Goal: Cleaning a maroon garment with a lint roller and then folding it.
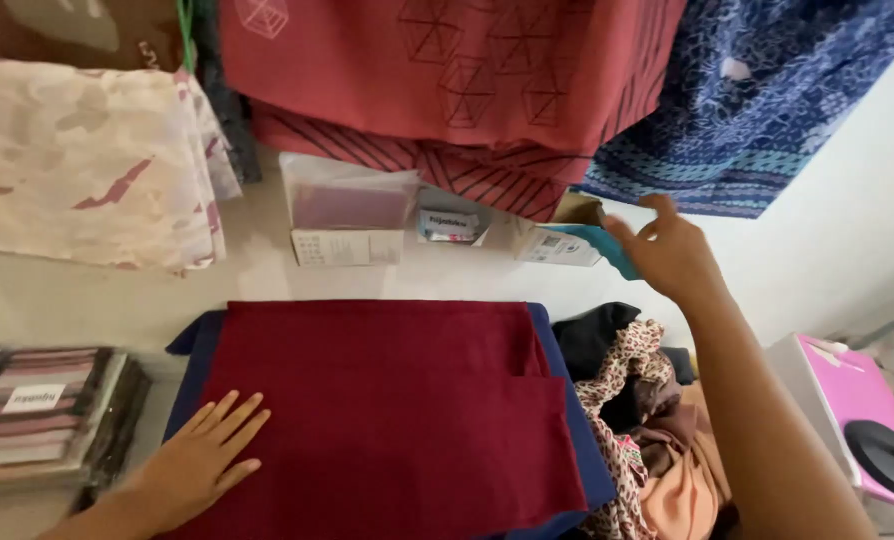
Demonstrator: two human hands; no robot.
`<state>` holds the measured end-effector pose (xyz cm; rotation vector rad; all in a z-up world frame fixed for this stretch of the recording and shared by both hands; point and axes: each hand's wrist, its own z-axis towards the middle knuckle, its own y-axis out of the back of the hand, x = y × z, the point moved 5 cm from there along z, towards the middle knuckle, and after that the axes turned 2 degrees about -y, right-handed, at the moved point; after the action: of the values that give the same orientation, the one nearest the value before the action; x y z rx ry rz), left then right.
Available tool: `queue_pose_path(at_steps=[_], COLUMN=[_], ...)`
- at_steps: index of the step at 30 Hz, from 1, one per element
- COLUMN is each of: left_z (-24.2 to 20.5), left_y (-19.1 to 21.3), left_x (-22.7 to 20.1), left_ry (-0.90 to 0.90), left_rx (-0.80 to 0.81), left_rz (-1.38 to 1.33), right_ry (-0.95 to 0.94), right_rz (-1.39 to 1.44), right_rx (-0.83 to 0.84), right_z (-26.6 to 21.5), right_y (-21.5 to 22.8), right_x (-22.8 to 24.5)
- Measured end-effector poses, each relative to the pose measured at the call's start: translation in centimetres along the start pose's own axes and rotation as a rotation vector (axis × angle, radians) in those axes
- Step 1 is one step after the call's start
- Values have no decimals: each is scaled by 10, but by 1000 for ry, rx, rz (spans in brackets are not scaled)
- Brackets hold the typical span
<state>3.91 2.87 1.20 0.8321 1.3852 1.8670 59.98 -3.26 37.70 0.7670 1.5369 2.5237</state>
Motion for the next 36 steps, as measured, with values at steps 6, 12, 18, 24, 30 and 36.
queue_pose_path(at_steps=[6, 12, 18, 24, 30, 36], left_z=[-1, -25, -25, -27, -28, -29], left_y=[20, 28, 38, 30, 26, 31], left_x=[-42, -44, -49, -48, -46, -47], left_ry=[77, 265, 220, 224, 173, 196], left_rx=[-76, 246, 145, 119, 109, 40], left_rz=[-154, -326, -308, -294, -207, -221], right_ry=[315, 347, 275, 868, 989, 813], right_rz=[-157, 262, 242, -67, 26, 104], right_rx=[-61, -401, 559, 818, 809, 976], right_z=[54, -75, -115, -221, -252, -187], right_y=[-72, 40, -81, -200, -239, -210], right_x=[-40, -1, 4, 106, 162, 77])
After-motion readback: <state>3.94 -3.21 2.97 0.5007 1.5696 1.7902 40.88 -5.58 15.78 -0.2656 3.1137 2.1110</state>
